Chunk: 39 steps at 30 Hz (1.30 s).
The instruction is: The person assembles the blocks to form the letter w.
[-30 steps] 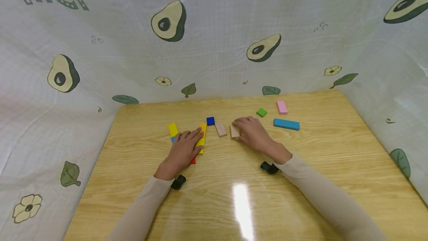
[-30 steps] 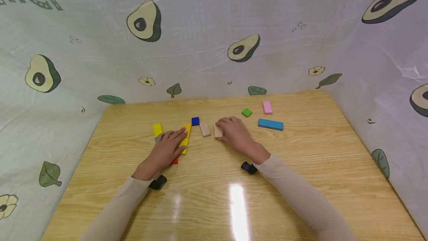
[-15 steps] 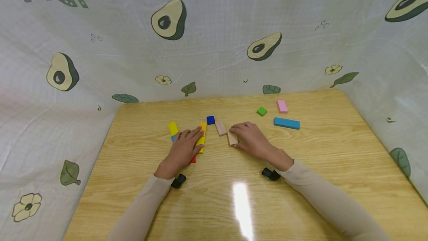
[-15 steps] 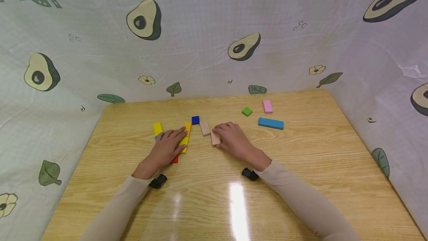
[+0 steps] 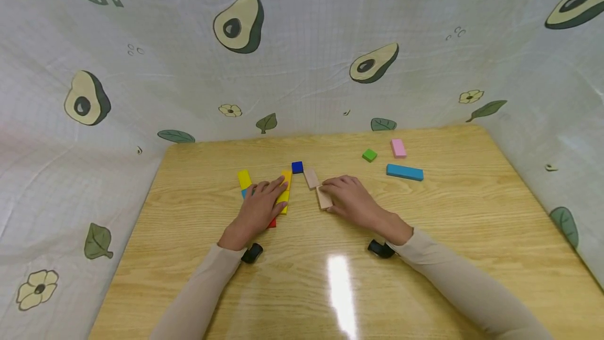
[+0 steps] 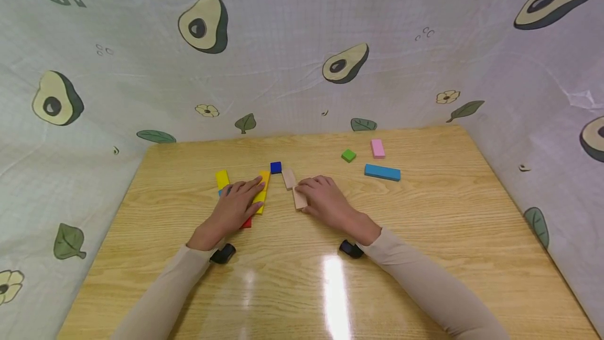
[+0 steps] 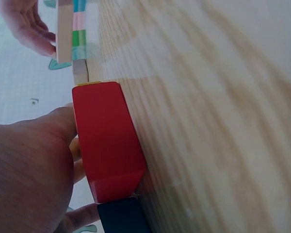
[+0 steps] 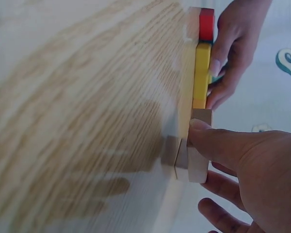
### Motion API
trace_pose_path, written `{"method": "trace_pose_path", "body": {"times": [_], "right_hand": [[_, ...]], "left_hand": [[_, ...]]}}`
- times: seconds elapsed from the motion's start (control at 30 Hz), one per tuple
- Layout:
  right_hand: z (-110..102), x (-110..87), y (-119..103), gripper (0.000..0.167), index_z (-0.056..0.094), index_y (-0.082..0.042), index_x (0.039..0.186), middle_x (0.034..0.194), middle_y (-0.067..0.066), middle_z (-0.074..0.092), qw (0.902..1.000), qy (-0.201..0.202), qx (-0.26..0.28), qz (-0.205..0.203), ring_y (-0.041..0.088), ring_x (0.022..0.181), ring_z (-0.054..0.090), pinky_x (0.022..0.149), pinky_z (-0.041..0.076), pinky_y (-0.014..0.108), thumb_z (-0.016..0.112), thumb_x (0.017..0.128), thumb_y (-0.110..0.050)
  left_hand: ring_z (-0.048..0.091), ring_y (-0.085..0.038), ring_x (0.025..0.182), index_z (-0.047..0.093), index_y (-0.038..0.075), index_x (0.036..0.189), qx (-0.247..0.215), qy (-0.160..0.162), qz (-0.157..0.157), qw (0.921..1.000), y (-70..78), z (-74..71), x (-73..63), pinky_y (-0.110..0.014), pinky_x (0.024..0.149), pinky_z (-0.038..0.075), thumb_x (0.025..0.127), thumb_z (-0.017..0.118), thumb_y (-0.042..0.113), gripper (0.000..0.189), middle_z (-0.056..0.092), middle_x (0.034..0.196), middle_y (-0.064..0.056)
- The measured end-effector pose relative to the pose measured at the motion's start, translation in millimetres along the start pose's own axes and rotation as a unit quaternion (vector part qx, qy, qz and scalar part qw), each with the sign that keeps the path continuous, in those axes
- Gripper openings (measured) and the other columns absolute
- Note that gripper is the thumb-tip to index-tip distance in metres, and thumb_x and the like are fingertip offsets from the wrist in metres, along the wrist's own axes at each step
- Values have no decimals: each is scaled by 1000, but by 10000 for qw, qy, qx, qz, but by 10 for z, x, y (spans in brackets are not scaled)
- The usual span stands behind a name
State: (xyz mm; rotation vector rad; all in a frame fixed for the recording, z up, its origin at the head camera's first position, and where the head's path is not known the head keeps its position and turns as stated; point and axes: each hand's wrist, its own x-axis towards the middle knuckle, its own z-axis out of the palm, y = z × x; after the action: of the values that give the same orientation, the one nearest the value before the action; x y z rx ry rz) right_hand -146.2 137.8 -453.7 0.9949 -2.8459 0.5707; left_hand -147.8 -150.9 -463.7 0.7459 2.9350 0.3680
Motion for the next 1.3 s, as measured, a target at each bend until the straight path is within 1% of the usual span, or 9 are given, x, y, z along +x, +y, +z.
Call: {"method": "trace_pose_path", "body": {"times": [0.27,0.43,0.53,0.67,0.8,0.93,1.3], "right_hand": [[-10,17,-37,52,70,-5,136,139,11,67,9999,-138,-49,-41,35,128,58,112,43,56,86,91,-23],[4,15,-29,50,71,-5,134,139,11,67,9997,-133,-118,-194,34,127,59,110,44,55,87,90,-22],[23,16,-18,50,72,-5,134,141,10,67,9993,-174,-154,-276,33,126,59,110,45,55,87,90,-22],[31,16,-11,45,74,-4,132,139,10,68,9991,-136,-118,-373,32,124,59,108,47,54,86,91,-19],[32,16,-12,40,76,-3,128,136,11,69,9989,-65,-86,-465,33,123,60,107,48,54,85,91,-16],[44,16,-8,40,76,-2,128,134,11,70,9984,-13,-105,-555,33,122,61,106,48,54,85,91,-16],[85,46,-39,42,76,-3,129,134,10,70,9985,-22,-63,-535,33,122,61,105,49,52,85,91,-17]], "left_hand": [[43,-40,145,48,10,160,13,-4,12,10000,-11,-12,22,-64,120,28,111,57,33,55,36,171,-10],[42,-40,146,46,11,162,49,-129,-25,9999,-3,-23,33,-64,120,28,112,55,34,56,34,172,-8],[42,-40,146,46,11,162,48,-150,-31,9999,5,-33,33,-64,120,28,111,56,34,56,34,172,-8],[42,-40,146,46,10,161,18,-125,1,9999,13,-37,32,-64,120,28,111,56,34,56,35,171,-9],[42,-40,147,45,11,162,30,-167,-1,9999,18,-28,36,-64,121,27,112,55,35,56,33,172,-8],[42,-39,147,45,11,162,38,-164,-12,9999,22,-18,31,-65,121,27,112,55,34,57,33,172,-8],[44,-40,144,47,10,161,88,-80,-2,9999,30,-23,-9,-63,120,29,111,56,34,56,36,171,-9]]}}
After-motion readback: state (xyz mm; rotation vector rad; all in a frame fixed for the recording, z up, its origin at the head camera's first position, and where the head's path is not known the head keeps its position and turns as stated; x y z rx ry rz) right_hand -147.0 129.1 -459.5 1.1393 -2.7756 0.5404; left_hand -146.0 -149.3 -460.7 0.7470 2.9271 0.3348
